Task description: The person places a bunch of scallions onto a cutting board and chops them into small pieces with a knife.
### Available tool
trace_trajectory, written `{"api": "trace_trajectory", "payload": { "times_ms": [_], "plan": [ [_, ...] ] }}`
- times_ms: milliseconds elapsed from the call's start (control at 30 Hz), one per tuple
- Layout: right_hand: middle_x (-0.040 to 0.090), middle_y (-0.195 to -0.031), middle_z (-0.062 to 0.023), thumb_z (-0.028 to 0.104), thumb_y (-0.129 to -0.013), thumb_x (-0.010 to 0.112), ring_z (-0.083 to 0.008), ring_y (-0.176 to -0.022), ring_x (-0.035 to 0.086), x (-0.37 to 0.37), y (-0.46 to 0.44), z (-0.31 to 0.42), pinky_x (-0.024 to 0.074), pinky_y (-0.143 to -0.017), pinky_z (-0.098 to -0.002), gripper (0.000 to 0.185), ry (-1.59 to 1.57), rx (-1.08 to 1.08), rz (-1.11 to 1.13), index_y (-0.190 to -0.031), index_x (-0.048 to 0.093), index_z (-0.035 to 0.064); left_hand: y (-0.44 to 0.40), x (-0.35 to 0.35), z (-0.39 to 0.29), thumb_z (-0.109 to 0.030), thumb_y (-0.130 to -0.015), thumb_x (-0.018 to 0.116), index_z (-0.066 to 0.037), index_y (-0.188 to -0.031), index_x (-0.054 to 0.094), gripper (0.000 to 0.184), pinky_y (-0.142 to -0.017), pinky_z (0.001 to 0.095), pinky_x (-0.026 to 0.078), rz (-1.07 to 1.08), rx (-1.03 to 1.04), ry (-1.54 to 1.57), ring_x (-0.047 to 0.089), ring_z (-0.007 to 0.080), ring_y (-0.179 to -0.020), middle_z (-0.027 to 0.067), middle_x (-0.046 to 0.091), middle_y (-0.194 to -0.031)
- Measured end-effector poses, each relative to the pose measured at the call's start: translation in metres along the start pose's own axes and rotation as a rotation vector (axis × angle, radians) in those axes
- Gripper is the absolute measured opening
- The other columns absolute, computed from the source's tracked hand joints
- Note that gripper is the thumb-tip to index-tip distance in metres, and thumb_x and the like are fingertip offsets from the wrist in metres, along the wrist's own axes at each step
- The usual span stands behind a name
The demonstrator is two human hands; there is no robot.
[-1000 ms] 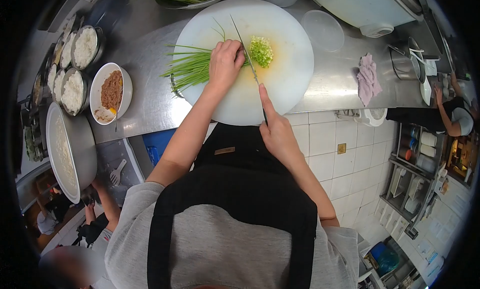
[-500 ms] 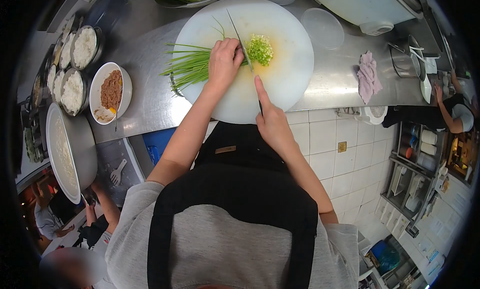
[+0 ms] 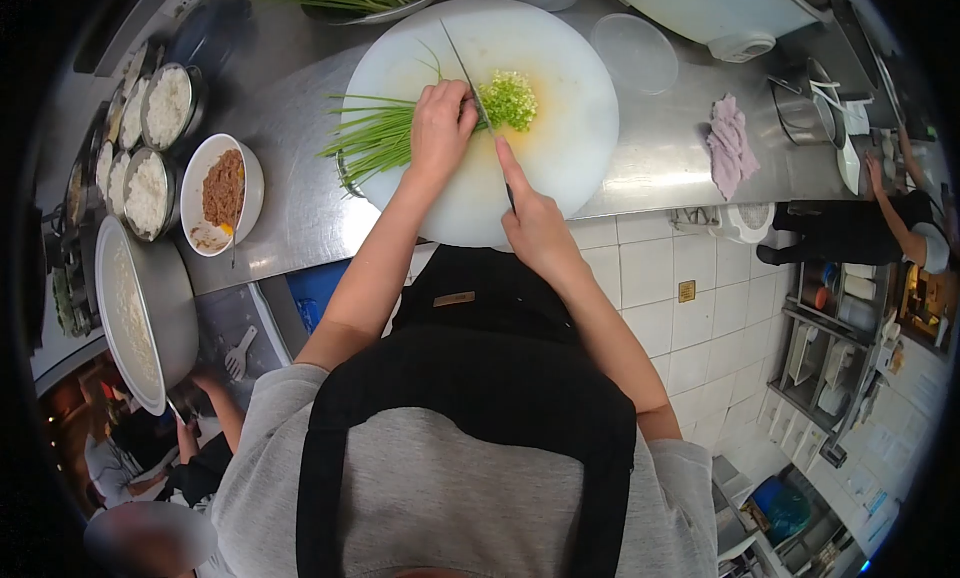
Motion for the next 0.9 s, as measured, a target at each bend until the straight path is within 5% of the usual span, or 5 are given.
{"api": "trace_trajectory", "payload": {
  "times_ms": [133, 267, 467, 633, 900],
  "plan": [
    [0.064, -0.089, -0.0159, -0.007, -0.082, 0.040, -0.0115, -0.042, 0.045, -0.008, -0.003, 0.003, 0.0457, -0.043, -0.0278, 0.086, -0.362, 0.225, 0.071, -0.157, 0.017, 0.0283, -0.001, -0.007, -0.006, -0.010, -0.081, 0.065, -0.007, -0.087, 0.060, 0.008, -0.083, 0.0444, 0.043, -0.024, 0.043, -0.074, 0.056, 0.0303, -0.086, 0.0086, 0.061, -0.087],
    [0.052, -0.062, -0.0049, -0.005, -0.081, 0.039, -0.0101, -0.039, 0.042, -0.010, 0.003, -0.004, 0.0419, -0.037, -0.0273, 0.087, -0.413, 0.094, 0.006, -0.157, 0.017, 0.0317, -0.007, -0.016, -0.006, -0.013, -0.088, 0.061, -0.006, -0.091, 0.062, 0.008, -0.086, 0.0441, 0.042, -0.002, 0.092, -0.163, 0.058, 0.0323, -0.087, 0.0107, 0.063, -0.088],
    [0.066, -0.082, -0.0189, -0.006, -0.082, 0.041, -0.0239, -0.055, 0.061, -0.017, 0.020, 0.004, 0.0533, -0.059, -0.0345, 0.085, -0.214, 0.139, 0.076, -0.157, 0.018, 0.0278, -0.002, -0.019, 0.005, -0.011, -0.089, 0.060, -0.004, -0.093, 0.063, 0.008, -0.083, 0.0426, 0.044, 0.033, 0.061, -0.061, 0.057, 0.0332, -0.088, 0.0123, 0.063, -0.090],
    [0.047, -0.139, -0.0312, -0.010, -0.082, 0.044, -0.0484, -0.126, 0.047, -0.014, 0.029, 0.001, 0.0391, -0.103, -0.0398, 0.086, -0.073, -0.078, -0.026, -0.157, 0.016, 0.0232, 0.005, -0.015, 0.002, -0.009, -0.085, 0.063, -0.005, -0.088, 0.061, 0.005, -0.084, 0.0424, 0.045, -0.038, 0.038, -0.031, 0.056, 0.0314, -0.089, 0.0104, 0.060, -0.088],
    [0.052, -0.131, -0.0330, -0.012, -0.081, 0.045, -0.0491, -0.114, 0.055, -0.006, 0.044, 0.006, 0.0425, -0.097, -0.0472, 0.089, 0.017, -0.061, 0.020, -0.157, 0.014, 0.0232, 0.003, -0.014, 0.003, -0.010, -0.083, 0.066, -0.009, -0.088, 0.061, 0.007, -0.078, 0.0412, 0.044, 0.008, 0.015, -0.037, 0.055, 0.0284, -0.087, 0.0067, 0.059, -0.088]
  ]
}}
Point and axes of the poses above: each hand's wrist, its own y-axis away from the middle knuckle, its own x-axis out of the palm, z = x × y, the point moved 2 cm from there along -y, towards the middle knuckle
